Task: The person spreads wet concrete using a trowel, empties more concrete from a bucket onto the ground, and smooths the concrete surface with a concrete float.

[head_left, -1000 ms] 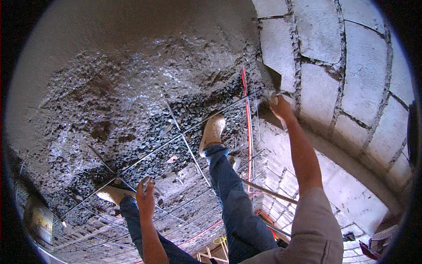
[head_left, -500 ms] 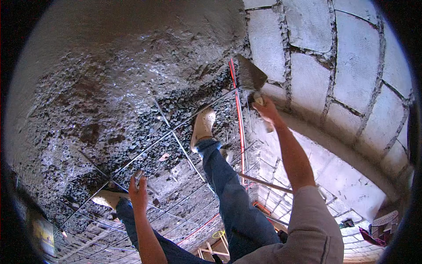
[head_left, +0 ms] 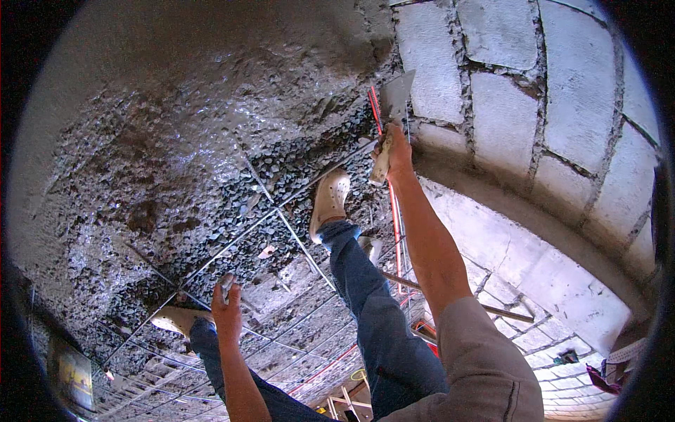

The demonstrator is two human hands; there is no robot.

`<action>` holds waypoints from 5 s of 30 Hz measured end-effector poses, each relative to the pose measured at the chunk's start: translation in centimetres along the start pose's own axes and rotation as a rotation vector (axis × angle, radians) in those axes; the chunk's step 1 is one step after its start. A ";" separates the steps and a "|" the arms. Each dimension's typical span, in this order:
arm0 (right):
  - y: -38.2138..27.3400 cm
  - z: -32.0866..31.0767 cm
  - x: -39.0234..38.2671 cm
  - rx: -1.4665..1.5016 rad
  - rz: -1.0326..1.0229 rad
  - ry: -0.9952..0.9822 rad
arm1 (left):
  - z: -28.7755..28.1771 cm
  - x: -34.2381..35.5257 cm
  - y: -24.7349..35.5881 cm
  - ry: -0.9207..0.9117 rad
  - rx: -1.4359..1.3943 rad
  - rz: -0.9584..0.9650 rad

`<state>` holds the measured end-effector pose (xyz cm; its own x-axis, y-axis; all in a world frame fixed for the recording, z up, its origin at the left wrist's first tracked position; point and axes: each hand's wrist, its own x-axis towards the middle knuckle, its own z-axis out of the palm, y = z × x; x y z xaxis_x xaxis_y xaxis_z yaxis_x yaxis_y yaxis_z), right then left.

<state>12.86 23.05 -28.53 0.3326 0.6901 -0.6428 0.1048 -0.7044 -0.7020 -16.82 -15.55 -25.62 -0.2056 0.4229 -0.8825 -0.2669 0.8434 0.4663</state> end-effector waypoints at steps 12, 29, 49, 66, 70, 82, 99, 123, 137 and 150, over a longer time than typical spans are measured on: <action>0.9 -2.0 -2.8 -0.531 -0.112 -0.189 | 1.5 0.6 -1.8 0.015 -0.050 0.066; -4.7 18.0 4.8 -0.542 -0.211 -0.370 | 4.0 0.1 -6.2 0.086 0.029 -0.084; 6.4 33.3 -15.4 -0.996 -0.548 -0.624 | -6.2 -3.7 -1.3 0.130 -0.088 0.220; 15.5 27.0 -30.8 -1.567 -0.864 -1.314 | -11.6 -5.4 -5.6 -0.121 0.077 0.057; 12.4 24.7 -34.7 -1.858 -0.560 -1.202 | -12.4 -6.6 -9.7 0.175 0.131 0.107; -5.9 -6.2 -15.1 -1.912 -0.432 -0.435 | -2.7 -3.4 -8.2 0.051 0.353 0.240; -12.2 -22.7 3.1 -2.310 -0.402 -0.373 | 10.9 -7.5 2.7 -0.182 0.375 -0.010; -0.3 8.6 -18.7 -1.867 -1.110 -0.840 | -3.8 -15.2 1.1 0.280 -0.171 0.197; 30.9 61.7 -83.3 -1.259 -0.899 -1.775 | -23.9 -19.8 -10.6 0.657 -1.054 0.092; 43.2 71.1 -95.4 -0.966 -0.133 -1.774 | -30.0 -20.2 -12.5 0.653 -1.351 0.032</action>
<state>-80.98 -61.43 -19.29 -0.7604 -0.3206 -0.5648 0.6140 -0.0712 -0.7861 -37.59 -44.56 -11.83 -0.5033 -0.0903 -0.8594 -0.8237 -0.2503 0.5088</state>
